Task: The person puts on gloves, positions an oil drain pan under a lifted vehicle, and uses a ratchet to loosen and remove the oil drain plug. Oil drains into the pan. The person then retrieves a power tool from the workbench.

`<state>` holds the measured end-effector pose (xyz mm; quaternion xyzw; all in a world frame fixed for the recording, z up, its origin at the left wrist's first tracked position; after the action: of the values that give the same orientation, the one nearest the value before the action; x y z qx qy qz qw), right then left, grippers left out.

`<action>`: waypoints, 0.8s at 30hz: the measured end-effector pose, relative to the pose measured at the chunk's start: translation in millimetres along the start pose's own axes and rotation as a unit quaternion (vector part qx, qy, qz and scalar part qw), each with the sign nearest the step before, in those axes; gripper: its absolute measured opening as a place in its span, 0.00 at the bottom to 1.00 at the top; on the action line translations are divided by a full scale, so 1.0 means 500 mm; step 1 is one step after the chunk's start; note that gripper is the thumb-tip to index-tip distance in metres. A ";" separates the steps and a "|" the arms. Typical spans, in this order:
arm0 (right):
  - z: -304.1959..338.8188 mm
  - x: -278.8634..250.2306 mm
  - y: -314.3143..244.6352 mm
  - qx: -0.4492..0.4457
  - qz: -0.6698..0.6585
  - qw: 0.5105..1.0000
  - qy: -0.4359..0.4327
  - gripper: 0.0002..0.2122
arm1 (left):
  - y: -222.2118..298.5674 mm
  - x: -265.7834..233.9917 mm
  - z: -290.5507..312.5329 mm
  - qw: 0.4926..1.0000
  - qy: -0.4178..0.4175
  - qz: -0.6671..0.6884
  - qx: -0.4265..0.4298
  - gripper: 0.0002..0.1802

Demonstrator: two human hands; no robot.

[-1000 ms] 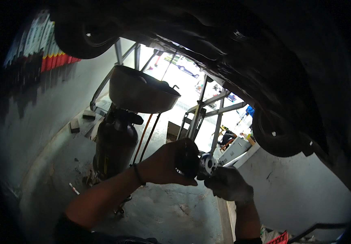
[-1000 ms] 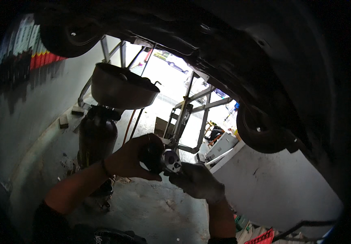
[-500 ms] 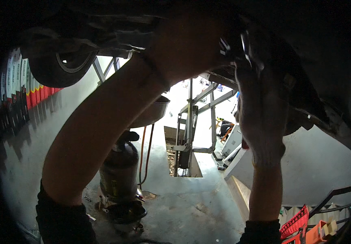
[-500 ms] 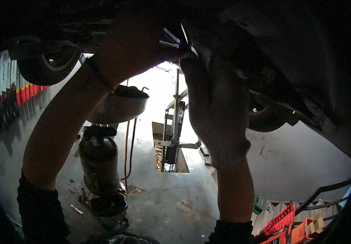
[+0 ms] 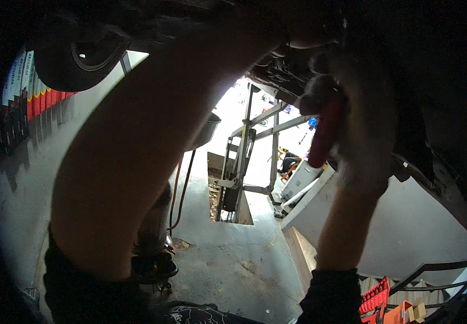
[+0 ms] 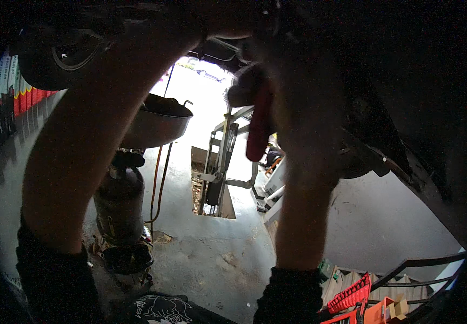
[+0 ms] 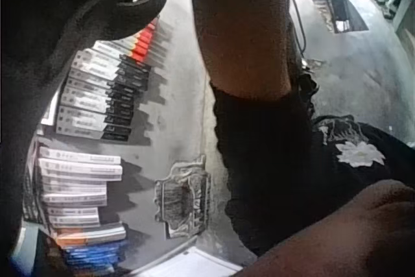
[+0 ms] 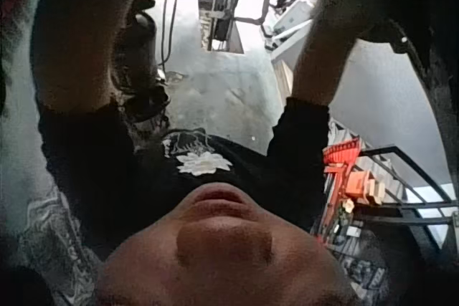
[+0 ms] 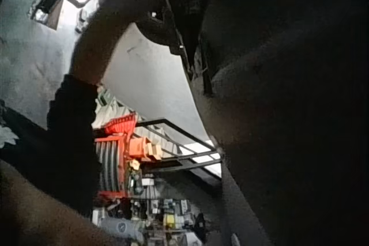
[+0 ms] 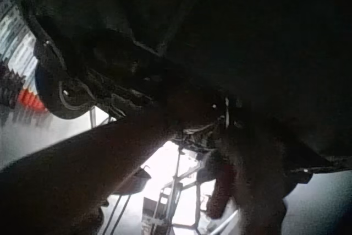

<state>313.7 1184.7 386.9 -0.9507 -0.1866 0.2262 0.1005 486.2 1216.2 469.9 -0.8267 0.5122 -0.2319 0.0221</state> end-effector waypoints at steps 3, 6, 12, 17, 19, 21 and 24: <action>0.054 0.071 0.012 -0.162 -0.093 0.982 0.019 0.17 | -0.011 -0.016 -0.020 0.986 -0.167 0.023 -0.010 0.25; 0.113 0.115 0.044 -0.006 -0.329 0.944 -0.013 0.19 | -0.007 -0.033 -0.031 0.980 -0.195 0.025 -0.002 0.25; 0.079 -0.017 0.102 0.013 0.126 0.991 0.046 0.09 | -0.008 -0.041 -0.046 0.968 -0.185 -0.036 0.165 0.23; 0.017 -0.188 0.129 -0.014 0.282 0.953 0.108 0.18 | -0.009 -0.045 -0.020 0.933 -0.248 -0.137 0.220 0.22; -0.020 -0.231 0.137 -0.041 0.259 0.954 0.143 0.21 | -0.008 -0.049 -0.015 0.958 -0.218 -0.087 0.165 0.23; -0.048 -0.257 0.144 -0.122 0.327 0.914 0.206 0.23 | -0.005 -0.047 -0.019 0.983 -0.165 -0.053 0.063 0.24; -0.068 -0.264 0.170 -0.091 0.376 0.894 0.226 0.23 | -0.005 -0.045 -0.023 0.998 -0.067 0.012 0.015 0.26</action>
<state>246.6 1051.1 445.1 -0.9804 0.1930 0.0086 -0.0392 475.4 1239.2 472.6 -0.8338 0.5158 -0.1833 0.0713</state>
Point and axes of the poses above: each hand's wrist, its own z-axis away from the middle knuckle, its own x-axis out of the palm, y = z × x, the point moved 2 cm from there along -z, towards the middle knuckle
